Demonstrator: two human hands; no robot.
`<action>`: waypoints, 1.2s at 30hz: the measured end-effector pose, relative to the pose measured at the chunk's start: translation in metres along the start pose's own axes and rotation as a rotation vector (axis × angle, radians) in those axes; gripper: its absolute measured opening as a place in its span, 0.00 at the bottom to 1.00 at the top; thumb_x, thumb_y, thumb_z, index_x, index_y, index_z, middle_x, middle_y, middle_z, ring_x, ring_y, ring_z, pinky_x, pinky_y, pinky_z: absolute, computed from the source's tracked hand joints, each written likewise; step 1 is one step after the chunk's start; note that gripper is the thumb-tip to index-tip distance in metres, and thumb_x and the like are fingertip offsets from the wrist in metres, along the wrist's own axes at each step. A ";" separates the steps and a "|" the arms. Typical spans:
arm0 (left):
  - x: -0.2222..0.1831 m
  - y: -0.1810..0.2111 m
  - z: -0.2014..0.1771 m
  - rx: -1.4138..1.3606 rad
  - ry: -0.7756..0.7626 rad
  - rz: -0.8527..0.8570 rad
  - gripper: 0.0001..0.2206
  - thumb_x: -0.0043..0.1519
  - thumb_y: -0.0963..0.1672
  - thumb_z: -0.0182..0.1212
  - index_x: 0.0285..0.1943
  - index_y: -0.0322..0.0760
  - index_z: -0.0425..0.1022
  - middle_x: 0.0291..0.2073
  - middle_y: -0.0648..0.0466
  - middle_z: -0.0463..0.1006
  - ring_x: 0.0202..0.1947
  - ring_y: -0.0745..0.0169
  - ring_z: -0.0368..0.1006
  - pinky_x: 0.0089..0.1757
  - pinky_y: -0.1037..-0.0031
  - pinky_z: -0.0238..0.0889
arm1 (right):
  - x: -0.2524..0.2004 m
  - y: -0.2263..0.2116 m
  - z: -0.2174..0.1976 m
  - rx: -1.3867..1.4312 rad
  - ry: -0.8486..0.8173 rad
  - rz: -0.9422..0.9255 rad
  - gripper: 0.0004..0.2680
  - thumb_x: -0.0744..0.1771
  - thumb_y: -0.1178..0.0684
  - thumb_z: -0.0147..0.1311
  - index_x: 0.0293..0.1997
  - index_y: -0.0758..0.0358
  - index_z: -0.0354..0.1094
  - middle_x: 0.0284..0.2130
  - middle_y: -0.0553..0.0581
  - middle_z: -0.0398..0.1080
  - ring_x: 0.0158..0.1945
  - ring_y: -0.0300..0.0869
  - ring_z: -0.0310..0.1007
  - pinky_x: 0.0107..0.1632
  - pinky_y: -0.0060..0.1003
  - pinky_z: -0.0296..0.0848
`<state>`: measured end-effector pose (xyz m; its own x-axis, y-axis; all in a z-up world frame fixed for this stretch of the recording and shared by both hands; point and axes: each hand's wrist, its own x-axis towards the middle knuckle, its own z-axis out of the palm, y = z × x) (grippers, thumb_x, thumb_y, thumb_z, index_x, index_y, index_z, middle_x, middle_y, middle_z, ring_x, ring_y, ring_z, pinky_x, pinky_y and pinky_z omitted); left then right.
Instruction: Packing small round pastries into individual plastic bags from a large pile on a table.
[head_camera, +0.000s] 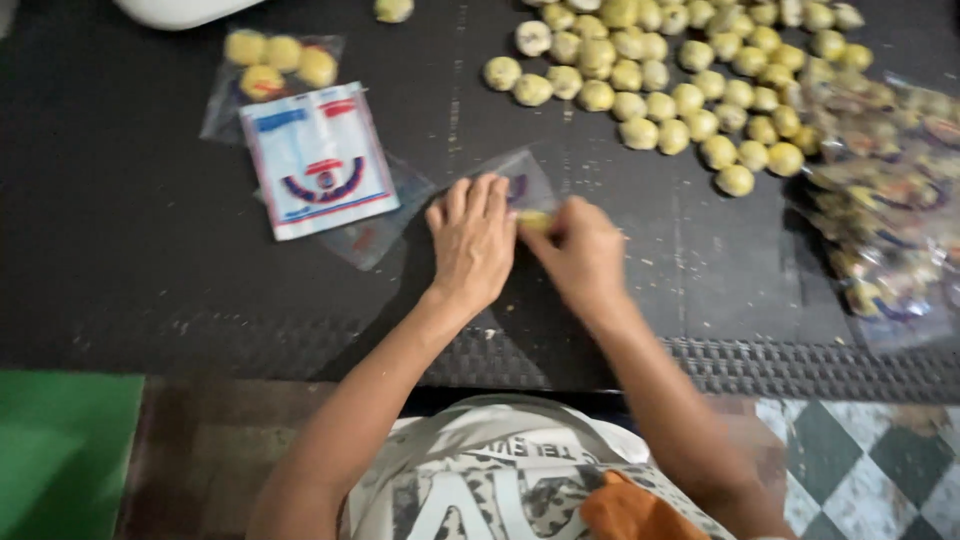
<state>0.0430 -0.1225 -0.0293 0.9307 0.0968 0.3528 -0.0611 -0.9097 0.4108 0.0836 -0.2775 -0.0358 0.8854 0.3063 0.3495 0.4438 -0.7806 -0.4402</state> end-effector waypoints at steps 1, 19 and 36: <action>0.001 0.003 0.000 0.035 0.020 0.011 0.16 0.65 0.46 0.48 0.60 0.38 0.65 0.55 0.51 0.67 0.58 0.51 0.58 0.51 0.53 0.52 | 0.004 0.000 0.012 -0.003 0.050 -0.077 0.10 0.60 0.44 0.65 0.28 0.56 0.67 0.25 0.57 0.68 0.36 0.54 0.72 0.39 0.45 0.70; 0.005 0.001 0.011 0.086 0.139 0.109 0.14 0.58 0.44 0.56 0.54 0.46 0.68 0.46 0.56 0.68 0.54 0.53 0.60 0.49 0.50 0.51 | 0.050 0.131 -0.008 -0.244 0.194 -0.088 0.11 0.62 0.47 0.60 0.32 0.64 0.66 0.25 0.61 0.66 0.34 0.59 0.71 0.34 0.50 0.69; 0.001 -0.004 0.015 0.101 0.207 0.126 0.11 0.60 0.47 0.58 0.51 0.47 0.70 0.45 0.57 0.71 0.52 0.56 0.63 0.47 0.53 0.52 | 0.005 0.092 -0.052 -0.321 0.104 0.052 0.10 0.61 0.45 0.58 0.42 0.53 0.71 0.27 0.57 0.65 0.33 0.59 0.72 0.37 0.50 0.70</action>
<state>0.0492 -0.1242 -0.0430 0.8236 0.0514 0.5649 -0.1256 -0.9546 0.2700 0.1221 -0.3763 -0.0314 0.8796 0.2170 0.4233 0.3173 -0.9306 -0.1822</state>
